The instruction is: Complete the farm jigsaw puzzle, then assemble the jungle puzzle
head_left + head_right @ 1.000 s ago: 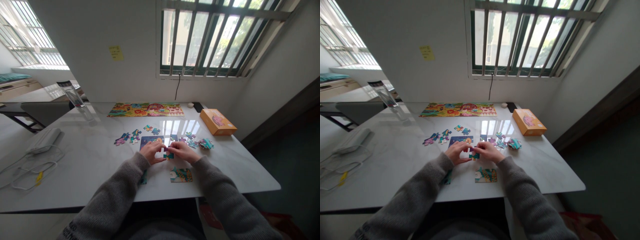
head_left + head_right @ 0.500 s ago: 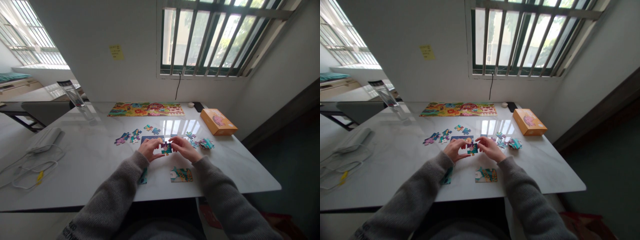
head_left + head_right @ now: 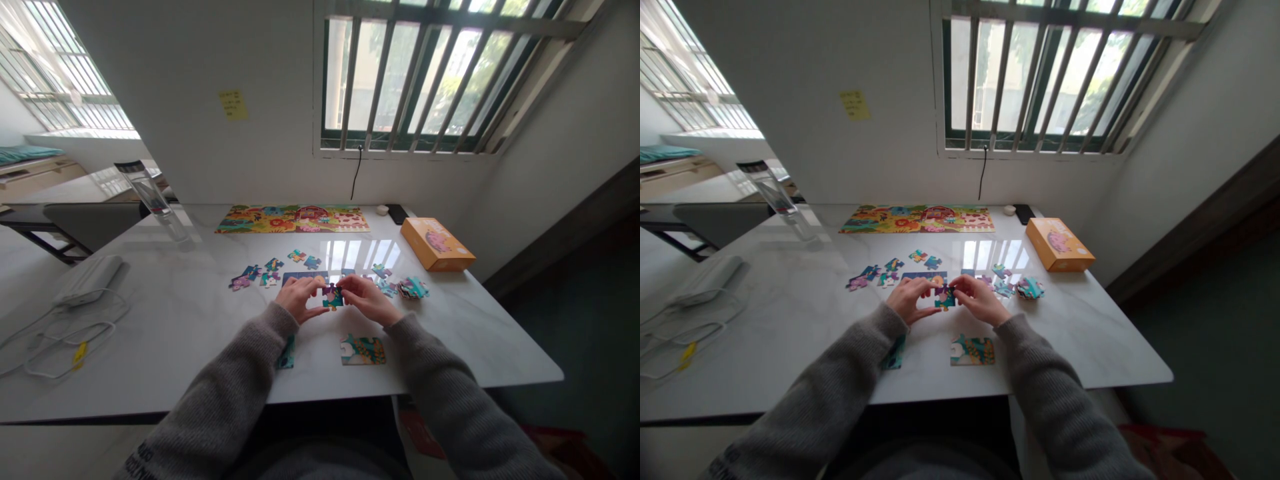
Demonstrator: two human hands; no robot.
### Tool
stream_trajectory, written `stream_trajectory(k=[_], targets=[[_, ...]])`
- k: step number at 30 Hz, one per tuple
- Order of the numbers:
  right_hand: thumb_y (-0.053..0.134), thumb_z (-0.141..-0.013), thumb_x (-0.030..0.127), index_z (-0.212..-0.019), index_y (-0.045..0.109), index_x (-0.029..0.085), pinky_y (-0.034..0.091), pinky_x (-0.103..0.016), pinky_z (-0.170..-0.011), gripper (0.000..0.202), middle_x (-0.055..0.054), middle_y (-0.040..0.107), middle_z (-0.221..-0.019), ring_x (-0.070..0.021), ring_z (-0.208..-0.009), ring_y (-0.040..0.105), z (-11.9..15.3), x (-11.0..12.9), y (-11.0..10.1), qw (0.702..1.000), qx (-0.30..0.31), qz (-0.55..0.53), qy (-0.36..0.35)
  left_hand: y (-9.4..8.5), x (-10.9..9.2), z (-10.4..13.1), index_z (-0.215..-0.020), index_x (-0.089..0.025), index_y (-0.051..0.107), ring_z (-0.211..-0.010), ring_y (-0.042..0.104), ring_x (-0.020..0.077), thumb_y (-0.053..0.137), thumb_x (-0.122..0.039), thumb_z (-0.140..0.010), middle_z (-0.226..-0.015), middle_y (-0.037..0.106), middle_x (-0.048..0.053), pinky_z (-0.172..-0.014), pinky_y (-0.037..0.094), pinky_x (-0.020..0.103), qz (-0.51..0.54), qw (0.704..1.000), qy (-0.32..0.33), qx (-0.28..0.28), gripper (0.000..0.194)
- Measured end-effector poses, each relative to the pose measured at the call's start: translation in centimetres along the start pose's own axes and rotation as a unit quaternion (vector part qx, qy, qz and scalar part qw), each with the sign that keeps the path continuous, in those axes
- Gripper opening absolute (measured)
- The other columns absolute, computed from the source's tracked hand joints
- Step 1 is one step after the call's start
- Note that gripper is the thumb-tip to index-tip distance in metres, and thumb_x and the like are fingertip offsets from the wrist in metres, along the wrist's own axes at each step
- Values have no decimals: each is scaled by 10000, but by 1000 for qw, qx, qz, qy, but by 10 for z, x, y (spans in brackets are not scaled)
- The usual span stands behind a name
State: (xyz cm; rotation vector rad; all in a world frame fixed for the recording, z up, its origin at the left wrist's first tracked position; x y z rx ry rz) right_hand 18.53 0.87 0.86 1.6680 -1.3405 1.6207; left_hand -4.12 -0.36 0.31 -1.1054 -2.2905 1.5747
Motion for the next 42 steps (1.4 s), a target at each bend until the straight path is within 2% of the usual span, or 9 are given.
stream_trajectory(k=[5,8,13,15,18,20,25,30,42], targets=[[603,-894,276,-1094,624,205,522,-308,-708,213,-58,645,-999,-151,-797,615,5,5,-5,990,-15,126,-59,0,-1,0,-1118,-211,606,-789,621,196,713,-559,-825,-863,670,14,-768,374,330,7,999,-31,31,468],[638,-879,244,-1145,625,229,534,-315,-736,267,-78,615,-1140,-172,-903,621,10,9,-6,980,8,166,-110,1,-2,0,-1150,-206,586,-803,631,198,686,-552,-847,-899,683,19,-779,380,337,31,997,-46,54,471],[658,-892,225,-1214,612,256,546,-341,-803,327,-67,634,-1136,-174,-891,605,19,9,-2,967,31,205,-150,3,-5,0,-1170,-203,574,-852,649,215,676,-524,-857,-947,686,25,-804,385,355,61,993,-38,89,460],[654,-908,239,-1222,612,254,546,-355,-827,317,-66,647,-1126,-175,-873,605,26,8,-5,964,18,222,-149,4,-6,0,-1232,-211,552,-829,651,206,698,-505,-842,-953,686,19,-814,393,357,70,992,-40,100,510],[662,-922,281,-1182,647,260,523,-402,-913,261,-68,671,-1108,-210,-968,615,45,7,-15,957,3,254,-138,5,-7,0,-1308,-214,517,-851,650,211,724,-464,-824,-948,686,21,-832,404,361,74,990,-35,116,582],[661,-930,308,-1130,684,270,484,-438,-992,204,-69,679,-1113,-236,-1072,601,61,6,-23,953,6,272,-129,6,-7,0,-1274,-208,548,-921,643,231,696,-425,-849,-954,685,36,-846,405,369,67,990,-18,125,499],[650,-938,315,-1108,710,286,468,-437,-1016,183,-71,682,-1137,-241,-1116,583,93,2,-34,953,13,291,-85,11,-8,0,-1148,-213,626,-977,606,255,611,-359,-899,-973,674,59,-875,403,401,51,988,17,147,288],[627,-945,271,-1078,721,299,434,-461,-1030,165,-63,671,-1190,-248,-1152,564,100,-1,-34,946,22,317,-72,13,-6,1,-1151,-204,632,-994,592,265,603,-334,-902,-984,665,68,-882,415,413,48,987,13,154,283],[631,-946,288,-1109,714,310,441,-464,-1006,185,-64,679,-1188,-255,-1141,588,104,-2,-31,943,6,326,-62,14,-6,1,-1133,-198,642,-970,589,262,601,-319,-908,-962,665,70,-863,424,409,38,987,22,152,258]])
Point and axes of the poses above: each hand's wrist, its own z-axis away from the middle knuckle, its own y-axis out of the palm, x = y × z, the point moved 1 cm from there along -z, towards the middle knuckle
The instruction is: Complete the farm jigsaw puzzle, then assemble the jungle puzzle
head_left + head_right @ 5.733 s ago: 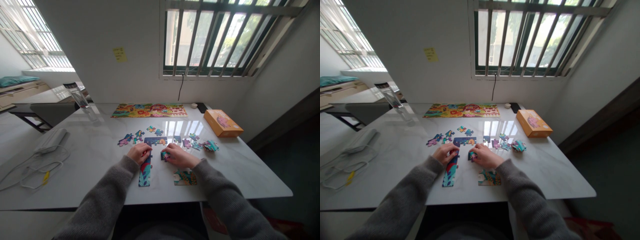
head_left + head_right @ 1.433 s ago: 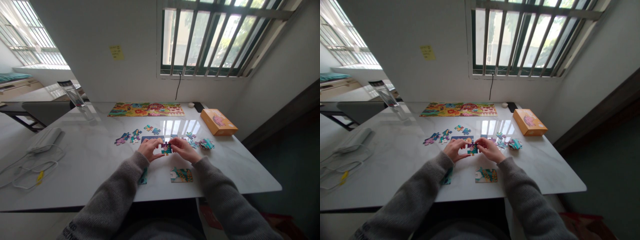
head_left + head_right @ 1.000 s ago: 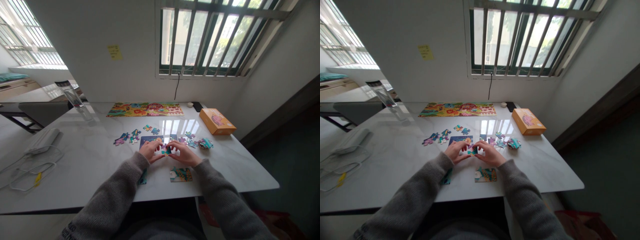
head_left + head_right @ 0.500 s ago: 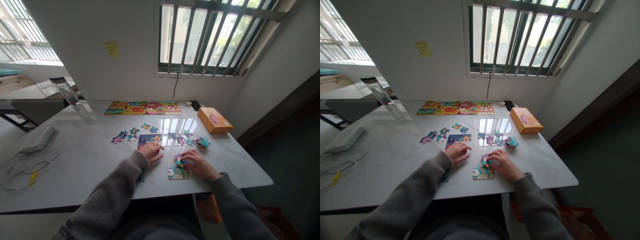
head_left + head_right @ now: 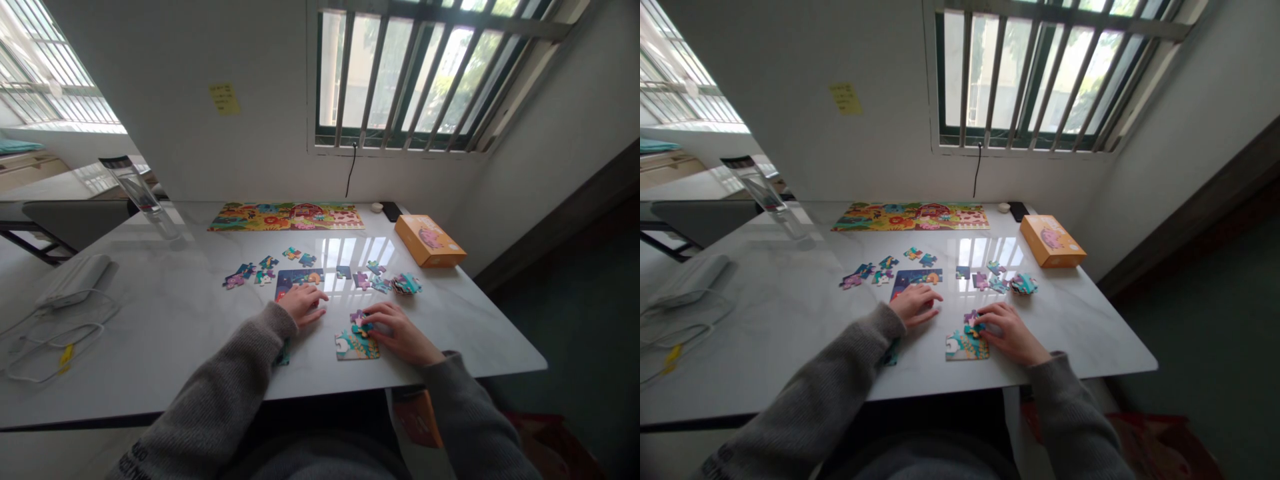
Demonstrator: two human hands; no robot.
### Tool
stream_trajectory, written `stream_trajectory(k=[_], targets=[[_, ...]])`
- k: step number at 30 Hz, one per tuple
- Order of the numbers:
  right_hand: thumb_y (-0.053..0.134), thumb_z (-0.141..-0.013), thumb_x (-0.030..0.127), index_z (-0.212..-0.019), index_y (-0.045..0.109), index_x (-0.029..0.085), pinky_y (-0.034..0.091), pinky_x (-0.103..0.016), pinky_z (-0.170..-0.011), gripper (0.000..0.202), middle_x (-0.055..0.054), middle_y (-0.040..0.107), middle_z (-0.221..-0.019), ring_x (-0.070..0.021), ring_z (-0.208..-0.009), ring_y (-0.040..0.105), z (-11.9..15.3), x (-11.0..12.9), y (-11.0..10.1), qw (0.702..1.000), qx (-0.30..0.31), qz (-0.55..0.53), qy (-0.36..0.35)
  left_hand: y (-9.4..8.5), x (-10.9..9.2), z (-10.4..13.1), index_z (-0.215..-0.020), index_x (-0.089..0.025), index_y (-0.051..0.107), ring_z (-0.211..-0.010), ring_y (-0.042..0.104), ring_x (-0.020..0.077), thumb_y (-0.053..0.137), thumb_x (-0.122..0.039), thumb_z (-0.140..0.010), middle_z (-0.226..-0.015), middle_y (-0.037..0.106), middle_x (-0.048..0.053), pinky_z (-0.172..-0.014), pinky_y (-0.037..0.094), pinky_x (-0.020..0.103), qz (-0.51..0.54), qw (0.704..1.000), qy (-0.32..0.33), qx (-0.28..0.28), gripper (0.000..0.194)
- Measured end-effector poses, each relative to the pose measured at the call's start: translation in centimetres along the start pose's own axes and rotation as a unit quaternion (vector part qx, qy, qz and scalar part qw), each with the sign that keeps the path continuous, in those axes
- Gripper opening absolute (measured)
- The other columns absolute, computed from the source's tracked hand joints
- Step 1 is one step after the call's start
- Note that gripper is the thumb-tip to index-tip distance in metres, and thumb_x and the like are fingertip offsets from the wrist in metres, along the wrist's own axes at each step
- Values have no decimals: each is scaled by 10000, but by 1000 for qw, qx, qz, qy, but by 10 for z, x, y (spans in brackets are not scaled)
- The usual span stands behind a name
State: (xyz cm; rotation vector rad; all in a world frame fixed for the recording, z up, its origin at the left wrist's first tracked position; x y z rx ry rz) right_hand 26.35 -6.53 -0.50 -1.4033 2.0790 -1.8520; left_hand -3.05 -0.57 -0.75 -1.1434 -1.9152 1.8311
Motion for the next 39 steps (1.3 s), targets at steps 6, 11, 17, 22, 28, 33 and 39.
stream_trajectory(k=[6,11,17,22,28,33,39], targets=[[653,-939,322,-1123,690,269,471,-407,-982,195,-68,685,-1123,-231,-1083,612,-20,0,-2,999,-13,-42,-14,-2,1,0,-1101,-200,642,-935,610,241,590,-295,-903,-942,672,59,-851,428,397,13,1000,1,-28,226],[696,-909,310,-1029,669,236,473,-384,-930,144,-58,678,-1049,-223,-1009,606,-59,12,9,999,20,-21,-46,-5,-4,1,-1106,-228,635,-1053,583,250,691,-373,-828,-1112,649,69,-928,426,389,59,995,52,-54,319],[745,-866,293,-974,662,230,462,-385,-923,150,-52,677,-1006,-235,-1029,563,-81,21,33,997,40,22,-55,1,0,2,-1031,-238,643,-1085,525,281,803,-439,-709,-1128,626,61,-971,405,426,42,999,29,-7,412],[664,-927,291,-1020,685,253,421,-409,-991,102,-52,677,-1123,-236,-1108,532,-75,16,36,996,26,47,-77,6,4,1,-980,-237,668,-1076,518,272,758,-372,-781,-1090,606,55,-975,401,430,30,999,9,9,257],[479,-982,150,-1165,664,237,378,-456,-991,274,-84,682,-1170,-268,-1131,507,-79,-20,3,989,-53,135,-16,7,6,0,-942,-232,675,-1059,519,260,726,-340,-811,-1085,609,53,-968,409,417,26,1000,2,10,177],[561,-925,179,-1213,656,217,372,-457,-962,306,-113,673,-1200,-313,-1133,490,-86,-44,-15,979,8,199,41,7,8,1,-1118,-232,623,-1074,528,274,736,-353,-789,-1116,616,70,-964,421,422,15,1000,-12,10,368],[555,-875,119,-1257,645,212,379,-463,-972,404,-131,662,-1161,-319,-1116,500,-91,-50,-9,973,51,217,64,6,13,1,-1206,-234,598,-1061,534,291,734,-401,-779,-1114,612,83,-919,434,425,-4,999,-32,21,479]])
Point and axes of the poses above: each hand's wrist, its own z-axis away from the middle knuckle, its own y-axis out of the palm, x = y × z, the point moved 1 cm from there along -z, towards the middle knuckle
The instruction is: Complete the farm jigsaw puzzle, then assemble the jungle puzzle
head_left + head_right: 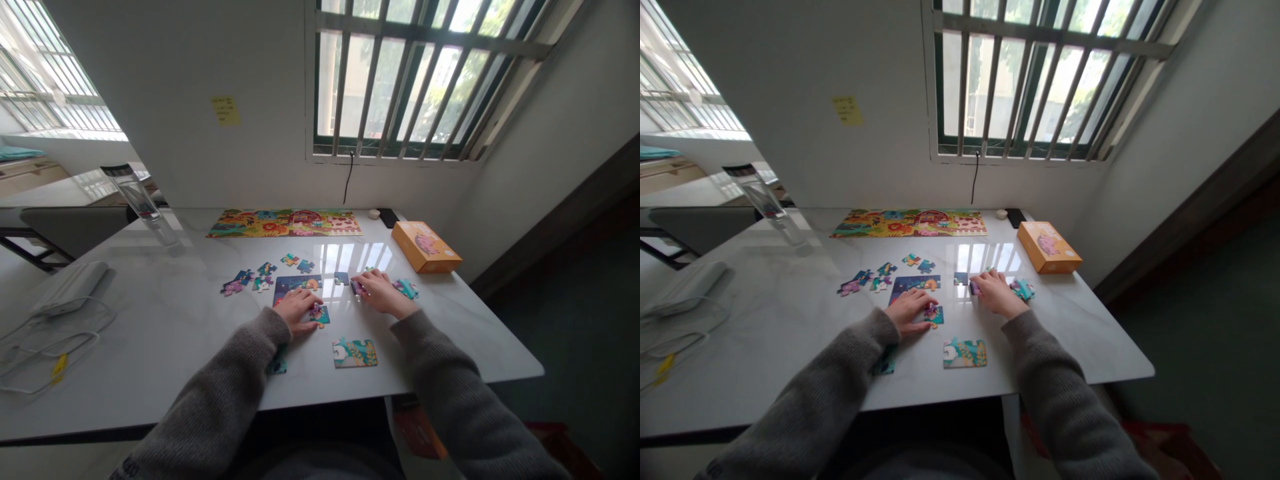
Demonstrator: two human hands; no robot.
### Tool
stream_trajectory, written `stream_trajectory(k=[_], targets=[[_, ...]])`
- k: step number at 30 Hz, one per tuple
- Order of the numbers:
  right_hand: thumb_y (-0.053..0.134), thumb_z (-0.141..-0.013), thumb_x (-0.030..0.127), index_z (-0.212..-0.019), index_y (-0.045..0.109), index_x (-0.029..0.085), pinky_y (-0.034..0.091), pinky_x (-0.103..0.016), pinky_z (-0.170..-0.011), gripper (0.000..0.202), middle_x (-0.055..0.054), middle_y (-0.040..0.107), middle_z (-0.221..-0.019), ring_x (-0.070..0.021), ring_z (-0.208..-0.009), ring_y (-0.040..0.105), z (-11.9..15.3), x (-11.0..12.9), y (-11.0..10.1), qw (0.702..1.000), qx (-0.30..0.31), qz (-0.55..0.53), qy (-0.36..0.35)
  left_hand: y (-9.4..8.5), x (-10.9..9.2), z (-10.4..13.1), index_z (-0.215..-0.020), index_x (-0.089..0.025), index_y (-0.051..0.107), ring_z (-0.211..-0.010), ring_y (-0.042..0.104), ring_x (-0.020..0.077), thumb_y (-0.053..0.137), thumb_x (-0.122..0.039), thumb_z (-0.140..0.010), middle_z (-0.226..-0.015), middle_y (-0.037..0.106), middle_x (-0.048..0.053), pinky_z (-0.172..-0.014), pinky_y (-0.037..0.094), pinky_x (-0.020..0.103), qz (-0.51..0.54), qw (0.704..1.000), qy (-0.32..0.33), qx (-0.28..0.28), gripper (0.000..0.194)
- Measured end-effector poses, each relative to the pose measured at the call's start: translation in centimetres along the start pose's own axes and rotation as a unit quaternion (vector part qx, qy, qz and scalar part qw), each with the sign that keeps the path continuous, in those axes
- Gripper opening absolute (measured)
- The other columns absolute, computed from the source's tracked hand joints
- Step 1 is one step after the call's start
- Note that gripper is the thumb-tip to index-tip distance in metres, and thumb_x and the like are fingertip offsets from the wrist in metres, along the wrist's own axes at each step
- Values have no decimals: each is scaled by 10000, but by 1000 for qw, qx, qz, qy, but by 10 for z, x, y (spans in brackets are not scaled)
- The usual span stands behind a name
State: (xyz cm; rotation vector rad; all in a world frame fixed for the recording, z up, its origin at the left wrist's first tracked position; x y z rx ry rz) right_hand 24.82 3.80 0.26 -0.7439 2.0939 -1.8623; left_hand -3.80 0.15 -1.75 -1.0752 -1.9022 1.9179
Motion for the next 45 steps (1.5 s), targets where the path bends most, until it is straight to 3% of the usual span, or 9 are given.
stream_trajectory(k=[6,10,16,27,34,39,42,45], targets=[[671,-843,229,-1313,623,217,403,-459,-1009,472,-124,631,-1137,-299,-1092,529,4,12,2,998,7,-57,-8,1,1,0,-1192,-250,610,-1080,525,288,729,-405,-781,-1135,607,78,-933,427,419,-5,1000,6,-9,456],[648,-870,235,-1350,598,211,445,-429,-993,484,-116,625,-1113,-277,-1083,538,9,26,2,993,18,-114,-28,-1,-1,1,-1211,-246,608,-1095,522,296,726,-397,-789,-1174,606,85,-947,422,437,-3,1000,5,-5,463],[757,-782,275,-1392,566,243,445,-467,-1017,640,-118,594,-1187,-298,-1124,522,12,30,5,991,28,-129,-28,0,-1,2,-1238,-247,591,-1095,527,299,721,-399,-795,-1178,610,88,-955,422,441,-7,1000,9,-16,486],[756,-781,222,-1282,643,213,492,-377,-964,513,-87,546,-1100,-238,-1028,563,13,40,3,982,14,-187,-40,4,1,0,-1267,-239,589,-1091,530,300,721,-464,-802,-1156,613,95,-959,423,443,-29,999,9,-23,533],[727,-849,287,-1247,651,254,424,-478,-1005,407,-88,591,-1145,-284,-1107,514,15,56,11,989,-2,-140,-44,6,2,-1,-1218,-231,631,-1061,529,294,725,-465,-804,-1127,615,90,-950,430,449,-30,999,15,-16,485],[565,-964,257,-1296,603,223,418,-412,-1010,335,-98,618,-1149,-250,-1095,529,15,56,12,986,-59,-146,-46,5,1,1,-1195,-229,644,-1033,542,280,685,-439,-835,-1091,626,86,-931,439,431,-28,998,33,-35,418],[493,-991,242,-1312,594,207,385,-415,-1003,338,-119,625,-1199,-271,-1142,510,12,47,7,995,-77,-65,-5,3,0,1,-1208,-207,640,-1024,553,277,623,-414,-884,-1080,637,98,-921,451,428,-20,997,38,-58,385],[492,-977,241,-1304,601,183,328,-435,-1009,350,-143,617,-1252,-309,-1196,479,7,36,-4,996,-47,61,46,3,0,0,-1208,-199,642,-1023,563,276,598,-386,-898,-1080,647,103,-917,462,430,-19,997,34,-73,365]])
Point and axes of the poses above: each hand's wrist, its own z-axis away from the middle knuckle, its own y-axis out of the palm, x = y × z, the point moved 1 cm from there along -z, towards the middle knuckle
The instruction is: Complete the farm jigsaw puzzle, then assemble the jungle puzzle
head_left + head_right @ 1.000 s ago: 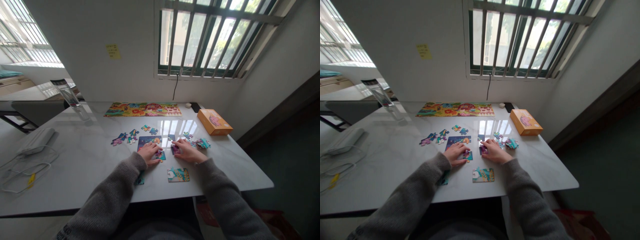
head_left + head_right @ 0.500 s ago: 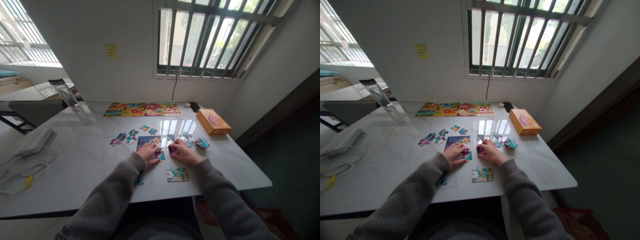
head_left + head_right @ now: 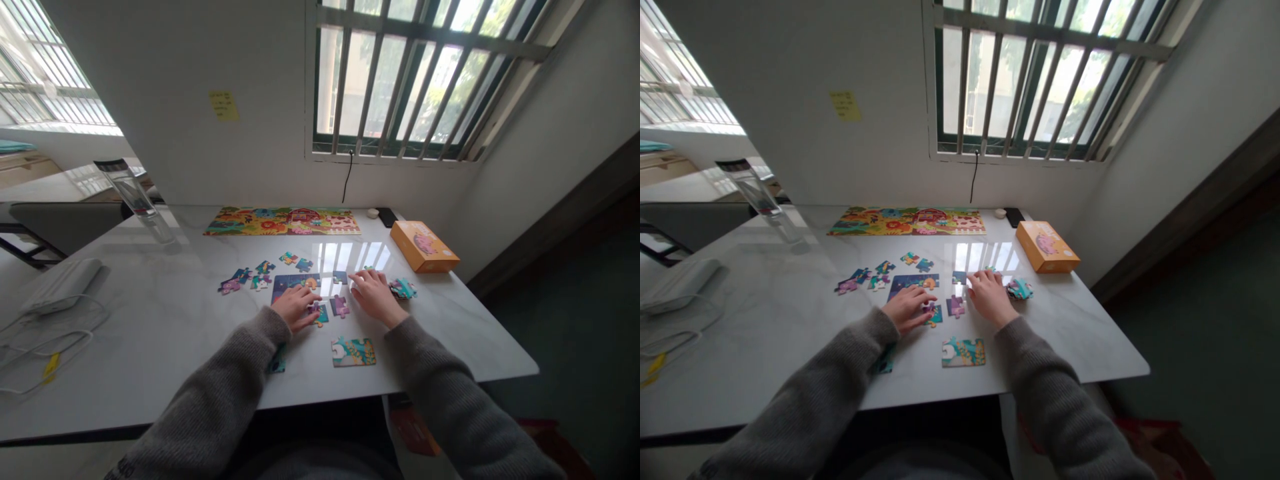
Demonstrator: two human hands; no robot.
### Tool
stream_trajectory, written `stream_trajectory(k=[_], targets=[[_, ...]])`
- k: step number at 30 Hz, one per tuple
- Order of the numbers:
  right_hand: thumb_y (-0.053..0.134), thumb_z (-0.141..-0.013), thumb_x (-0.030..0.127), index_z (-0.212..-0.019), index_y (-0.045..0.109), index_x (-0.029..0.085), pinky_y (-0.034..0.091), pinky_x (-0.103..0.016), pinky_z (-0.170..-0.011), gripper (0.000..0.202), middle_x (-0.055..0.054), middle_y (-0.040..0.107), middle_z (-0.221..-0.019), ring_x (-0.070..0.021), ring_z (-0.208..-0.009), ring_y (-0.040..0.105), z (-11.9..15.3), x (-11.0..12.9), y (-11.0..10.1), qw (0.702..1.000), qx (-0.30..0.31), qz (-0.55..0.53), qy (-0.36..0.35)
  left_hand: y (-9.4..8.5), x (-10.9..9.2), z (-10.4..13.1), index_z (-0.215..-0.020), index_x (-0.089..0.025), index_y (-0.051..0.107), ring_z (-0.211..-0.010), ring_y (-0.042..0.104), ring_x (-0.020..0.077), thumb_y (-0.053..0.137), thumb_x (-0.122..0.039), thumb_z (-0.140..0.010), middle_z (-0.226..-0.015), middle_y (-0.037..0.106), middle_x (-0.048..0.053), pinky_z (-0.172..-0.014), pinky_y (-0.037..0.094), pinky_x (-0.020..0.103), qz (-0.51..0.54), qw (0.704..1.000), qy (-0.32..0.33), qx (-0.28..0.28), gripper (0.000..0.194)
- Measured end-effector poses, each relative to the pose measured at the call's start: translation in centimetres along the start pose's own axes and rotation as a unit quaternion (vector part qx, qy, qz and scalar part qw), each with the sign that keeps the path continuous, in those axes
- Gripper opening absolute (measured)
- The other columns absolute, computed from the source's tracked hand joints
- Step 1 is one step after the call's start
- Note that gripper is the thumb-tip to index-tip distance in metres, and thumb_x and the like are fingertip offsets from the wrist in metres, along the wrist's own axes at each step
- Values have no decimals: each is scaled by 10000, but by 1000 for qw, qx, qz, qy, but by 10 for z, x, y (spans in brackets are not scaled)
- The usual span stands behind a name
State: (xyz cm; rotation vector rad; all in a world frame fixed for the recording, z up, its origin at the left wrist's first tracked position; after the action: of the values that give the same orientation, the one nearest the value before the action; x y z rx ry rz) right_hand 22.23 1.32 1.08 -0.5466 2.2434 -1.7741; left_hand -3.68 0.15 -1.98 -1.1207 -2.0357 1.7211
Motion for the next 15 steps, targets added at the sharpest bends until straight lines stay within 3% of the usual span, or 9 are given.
stream_trajectory(k=[4,9,15], targets=[[463,-976,253,-1242,622,162,301,-438,-965,323,-172,634,-1209,-330,-1153,508,-16,-15,-9,991,52,99,69,0,1,-1,-1181,-195,659,-1014,575,278,595,-358,-895,-1040,661,101,-908,469,431,-3,1000,1,-5,335],[423,-985,272,-1229,606,137,286,-464,-935,333,-197,644,-1169,-345,-1078,571,-37,-26,-9,977,90,116,154,1,1,-1,-1156,-190,672,-964,580,272,587,-349,-895,-1033,669,106,-857,472,420,-3,1000,9,-9,317],[407,-980,218,-1342,545,178,292,-445,-943,389,-187,633,-1208,-328,-1118,560,-39,-15,0,979,102,101,142,1,0,0,-1142,-191,678,-949,580,266,596,-335,-888,-1011,669,100,-849,463,409,0,1000,14,-18,303]])
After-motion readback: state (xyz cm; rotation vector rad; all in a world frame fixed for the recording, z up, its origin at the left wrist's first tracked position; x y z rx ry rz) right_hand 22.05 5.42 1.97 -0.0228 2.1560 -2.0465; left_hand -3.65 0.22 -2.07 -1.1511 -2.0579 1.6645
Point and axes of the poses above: each hand's wrist, its own z-axis away from the middle knuckle, its own y-axis out of the palm, x = y × z, the point moved 1 cm from there along -z, towards the middle knuckle
